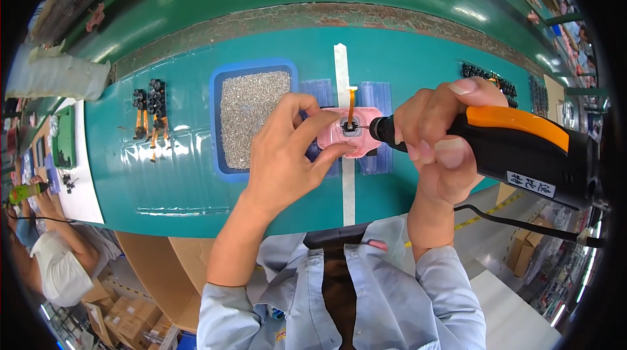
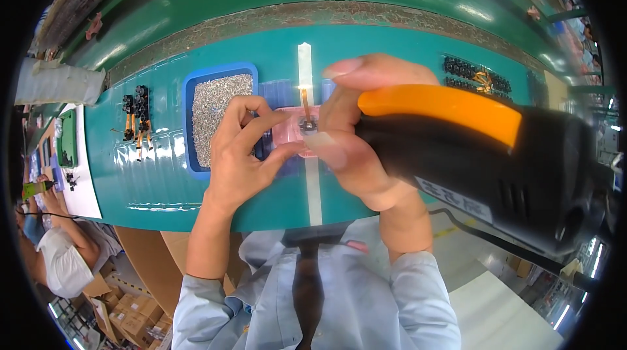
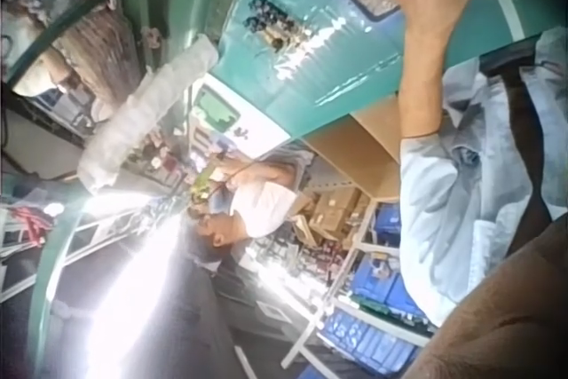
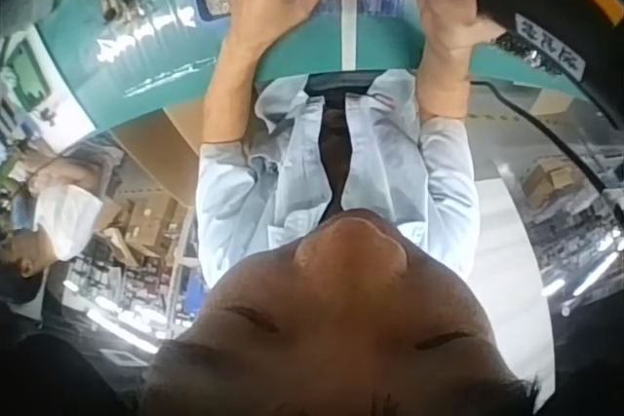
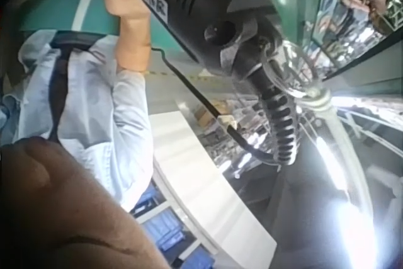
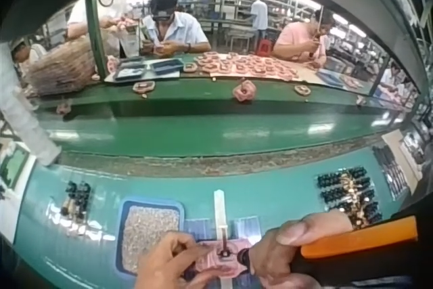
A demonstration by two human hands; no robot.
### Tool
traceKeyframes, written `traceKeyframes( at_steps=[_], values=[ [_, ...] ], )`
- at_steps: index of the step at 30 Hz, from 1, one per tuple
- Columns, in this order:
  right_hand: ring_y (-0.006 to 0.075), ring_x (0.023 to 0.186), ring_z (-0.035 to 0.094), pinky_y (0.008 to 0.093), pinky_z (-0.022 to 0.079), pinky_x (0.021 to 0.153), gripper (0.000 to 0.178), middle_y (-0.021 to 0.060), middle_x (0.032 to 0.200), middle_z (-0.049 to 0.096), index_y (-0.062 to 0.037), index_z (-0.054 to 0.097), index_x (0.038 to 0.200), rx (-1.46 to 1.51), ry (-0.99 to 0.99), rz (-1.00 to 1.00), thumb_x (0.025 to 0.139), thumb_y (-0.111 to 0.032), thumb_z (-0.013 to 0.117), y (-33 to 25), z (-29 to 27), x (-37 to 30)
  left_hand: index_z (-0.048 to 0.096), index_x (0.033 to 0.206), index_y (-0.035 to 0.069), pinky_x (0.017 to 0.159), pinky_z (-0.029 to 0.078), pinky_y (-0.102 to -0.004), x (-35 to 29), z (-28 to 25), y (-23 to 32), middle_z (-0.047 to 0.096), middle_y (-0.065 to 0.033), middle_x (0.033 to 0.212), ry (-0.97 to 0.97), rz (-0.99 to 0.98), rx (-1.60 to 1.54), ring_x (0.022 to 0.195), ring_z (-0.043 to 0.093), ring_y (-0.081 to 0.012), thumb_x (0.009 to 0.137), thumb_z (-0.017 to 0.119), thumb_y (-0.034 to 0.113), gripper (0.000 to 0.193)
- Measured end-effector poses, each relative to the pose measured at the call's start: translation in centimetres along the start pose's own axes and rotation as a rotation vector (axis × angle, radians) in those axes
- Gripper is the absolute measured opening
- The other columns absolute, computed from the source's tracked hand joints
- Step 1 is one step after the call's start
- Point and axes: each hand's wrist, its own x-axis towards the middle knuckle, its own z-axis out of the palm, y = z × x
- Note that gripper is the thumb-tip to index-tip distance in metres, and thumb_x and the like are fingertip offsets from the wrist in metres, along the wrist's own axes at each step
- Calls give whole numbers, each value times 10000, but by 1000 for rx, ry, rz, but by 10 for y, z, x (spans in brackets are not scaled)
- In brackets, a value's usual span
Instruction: The person assembles small electronic circuit board components into plastic housings by hand, then secures them with screws using an electric screwdriver.
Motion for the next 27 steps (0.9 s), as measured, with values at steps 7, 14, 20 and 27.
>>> traceKeyframes(
  at_steps=[7,14,20,27],
  values=[
    [108,468,405,243,354,441,358,32,581,460,-26,476,1125,-26,74,55,771,-51,519,3,9,2,672,916,52,554,419,-268,0,0,1,517,-29,943,-18,-51,-6,649,483,-164,636,794,169,327],
    [115,465,401,247,353,440,318,41,591,473,-40,491,1092,-135,18,133,777,-55,533,2,12,8,663,938,54,668,464,-298,1,1,-2,571,-36,997,24,33,17,744,559,-211,649,784,193,343],
    [115,476,398,252,353,451,314,32,603,484,-76,483,1109,175,-60,30,801,-79,540,-1,11,10,648,977,62,705,475,-314,-2,-1,-2,588,-41,1004,30,13,-7,784,578,-217,648,784,204,383],
    [110,488,395,261,358,468,309,18,595,475,-95,474,1134,170,49,-28,830,-110,531,25,19,4,635,1005,67,709,478,-324,-2,2,-4,596,-50,1005,21,-38,-52,807,587,-218,642,788,206,418]
  ],
)
